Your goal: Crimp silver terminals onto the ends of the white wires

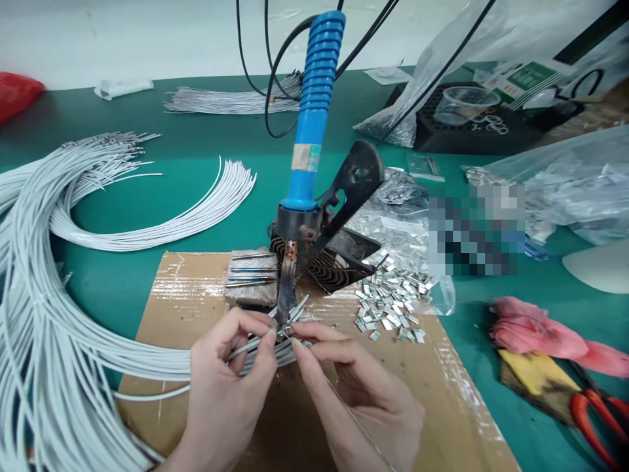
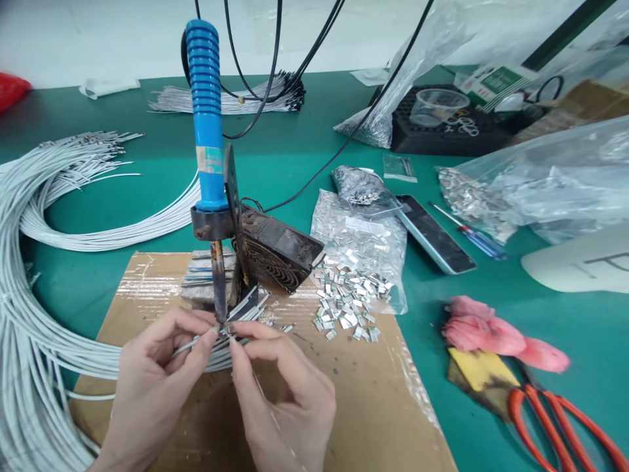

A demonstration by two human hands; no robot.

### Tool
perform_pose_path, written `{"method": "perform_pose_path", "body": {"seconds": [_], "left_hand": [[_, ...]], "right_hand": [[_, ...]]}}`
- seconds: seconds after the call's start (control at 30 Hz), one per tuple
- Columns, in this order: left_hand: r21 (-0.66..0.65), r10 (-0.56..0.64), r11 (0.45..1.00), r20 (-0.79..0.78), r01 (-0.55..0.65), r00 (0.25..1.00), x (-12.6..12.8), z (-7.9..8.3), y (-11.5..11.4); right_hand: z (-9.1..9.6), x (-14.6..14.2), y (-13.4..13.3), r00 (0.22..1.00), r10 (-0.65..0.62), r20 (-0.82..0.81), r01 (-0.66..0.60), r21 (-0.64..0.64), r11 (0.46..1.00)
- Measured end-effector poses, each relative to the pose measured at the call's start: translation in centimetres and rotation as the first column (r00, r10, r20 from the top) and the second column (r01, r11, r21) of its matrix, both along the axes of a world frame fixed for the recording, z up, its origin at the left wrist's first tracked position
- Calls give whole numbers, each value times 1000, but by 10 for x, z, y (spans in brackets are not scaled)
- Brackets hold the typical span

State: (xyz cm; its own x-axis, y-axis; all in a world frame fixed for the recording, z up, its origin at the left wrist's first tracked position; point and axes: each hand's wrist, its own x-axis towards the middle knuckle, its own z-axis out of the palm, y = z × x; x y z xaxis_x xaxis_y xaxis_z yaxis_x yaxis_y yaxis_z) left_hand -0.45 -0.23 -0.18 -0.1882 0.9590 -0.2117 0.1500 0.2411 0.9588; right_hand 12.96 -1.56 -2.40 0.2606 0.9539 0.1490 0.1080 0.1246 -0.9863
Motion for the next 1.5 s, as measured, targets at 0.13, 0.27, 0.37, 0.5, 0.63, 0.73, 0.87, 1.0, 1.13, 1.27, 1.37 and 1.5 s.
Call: {"method": "perform_pose_path", "body": {"seconds": [0.13,0.27,0.37,0.5,0.63,0.73,0.87,1.0,1.13,1.27,1.37,1.5], "left_hand": [[6,34,999,-22,-34,999,0,0,0],[-6,22,1000,-5,-22,1000,0,-1,1],[-10,10,1000,0,-10,1000,-1,-2,0],[-12,4,1000,13,-4,1000,-4,-4,-1],[-17,-4,1000,56,5,998,-2,-2,-1],[-34,64,998,110,-61,992,4,2,-3],[-52,85,996,147,-78,986,7,2,-12],[-58,21,998,102,-15,995,3,-6,-25],[-82,-16,996,84,23,996,-3,-9,-37],[16,-70,997,-107,73,992,-19,-5,-45],[123,-119,979,-294,160,949,-35,-5,-49],[151,-205,945,-419,291,885,-55,-10,-55]], "right_hand": [[0,-1,0,1000,3,-15,-3,-8,1000],[1,0,-1,1000,17,-14,-17,-32,999],[1,0,-1,1000,16,-11,-17,-32,999],[2,-1,-2,1000,15,-23,-16,-45,999],[1,-2,-4,998,-1,-68,-4,-75,997],[-2,1,-3,998,-53,-21,50,-114,992],[-6,7,-3,982,23,188,2,-132,991],[-4,8,-6,974,135,183,-119,-95,988],[0,9,-9,975,163,148,-145,-125,982],[0,12,-12,980,161,116,-142,-156,977],[-2,13,-15,984,145,103,-125,-174,977],[-6,14,-18,987,146,65,-131,-193,972]]}}
